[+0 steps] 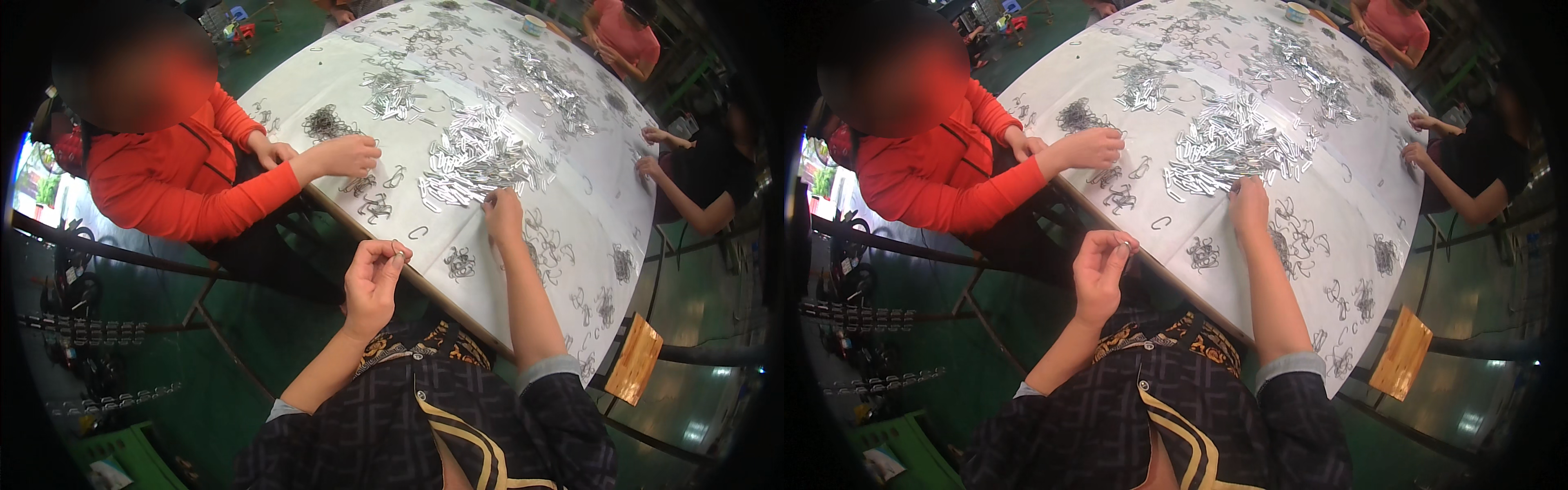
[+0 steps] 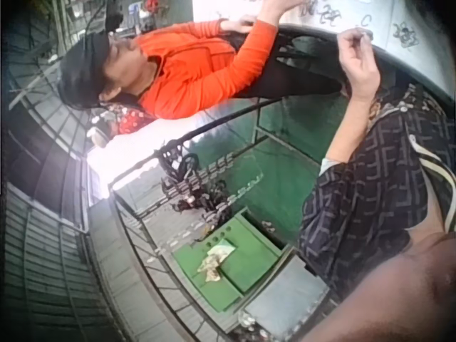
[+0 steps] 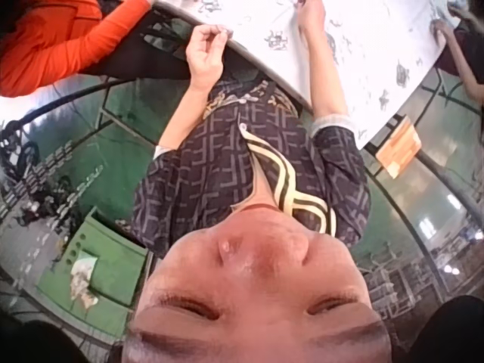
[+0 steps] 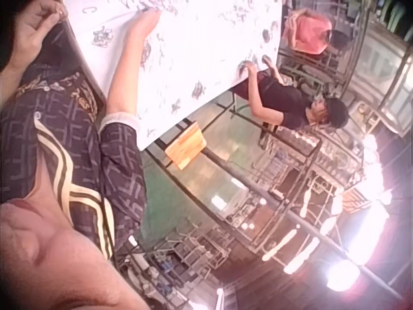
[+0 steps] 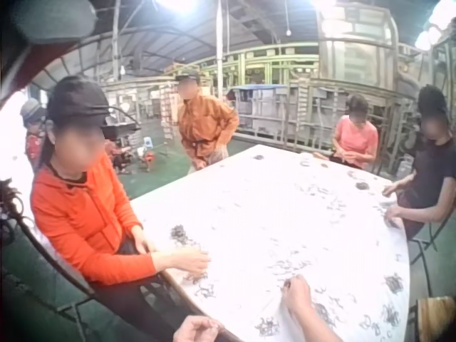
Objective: The person sits at a large table in a workshop and assembles small metal components by hand. They pick up individual metal pieces and fasteners from piles on the table, joining them together. Other workers are visible in the background performing similar tasks.
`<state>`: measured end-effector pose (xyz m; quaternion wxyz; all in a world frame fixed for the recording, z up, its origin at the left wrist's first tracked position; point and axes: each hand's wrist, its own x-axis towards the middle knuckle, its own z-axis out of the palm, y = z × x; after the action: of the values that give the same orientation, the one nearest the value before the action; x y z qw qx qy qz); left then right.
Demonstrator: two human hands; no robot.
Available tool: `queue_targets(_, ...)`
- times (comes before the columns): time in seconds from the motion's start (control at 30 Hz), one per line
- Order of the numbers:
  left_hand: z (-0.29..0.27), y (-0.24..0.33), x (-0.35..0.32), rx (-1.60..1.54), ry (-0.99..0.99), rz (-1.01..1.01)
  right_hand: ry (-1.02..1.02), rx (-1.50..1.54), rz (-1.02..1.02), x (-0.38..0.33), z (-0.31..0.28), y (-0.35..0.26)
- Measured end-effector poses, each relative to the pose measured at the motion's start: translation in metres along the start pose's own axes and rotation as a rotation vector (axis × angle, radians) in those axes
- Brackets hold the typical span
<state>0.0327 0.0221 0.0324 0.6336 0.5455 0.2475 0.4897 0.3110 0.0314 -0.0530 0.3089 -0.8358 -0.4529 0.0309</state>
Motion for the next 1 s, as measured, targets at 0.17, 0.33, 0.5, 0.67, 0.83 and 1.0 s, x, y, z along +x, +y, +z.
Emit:
queue_targets(0.17, 0.003, -0.004, 0.002, -0.002, -0.042, -0.047, -0.183, 0.041, 0.081, 0.011, -0.014, 0.002)
queue_targets(0.33, 0.018, -0.019, 0.003, 0.025, -0.076, -0.083, -0.299, 0.983, 0.260, -0.037, -0.045, -0.040)
queue_targets(0.5, 0.028, -0.012, 0.005, 0.302, -0.218, -0.084, -0.372, 1.189, 0.229, -0.081, -0.079, -0.088)
queue_targets(0.67, 0.033, -0.009, 0.001, 0.443, -0.252, -0.067, -0.269, 1.069, 0.155, -0.096, -0.088, -0.091)
queue_targets(0.83, 0.038, -0.011, 0.000, 0.450, -0.257, -0.113, -0.093, 0.912, 0.076, -0.106, -0.092, -0.094)
queue_targets(1.0, 0.046, -0.020, 0.004, 0.400, -0.294, -0.115, -0.058, 0.923, 0.132, -0.112, -0.094, -0.087)
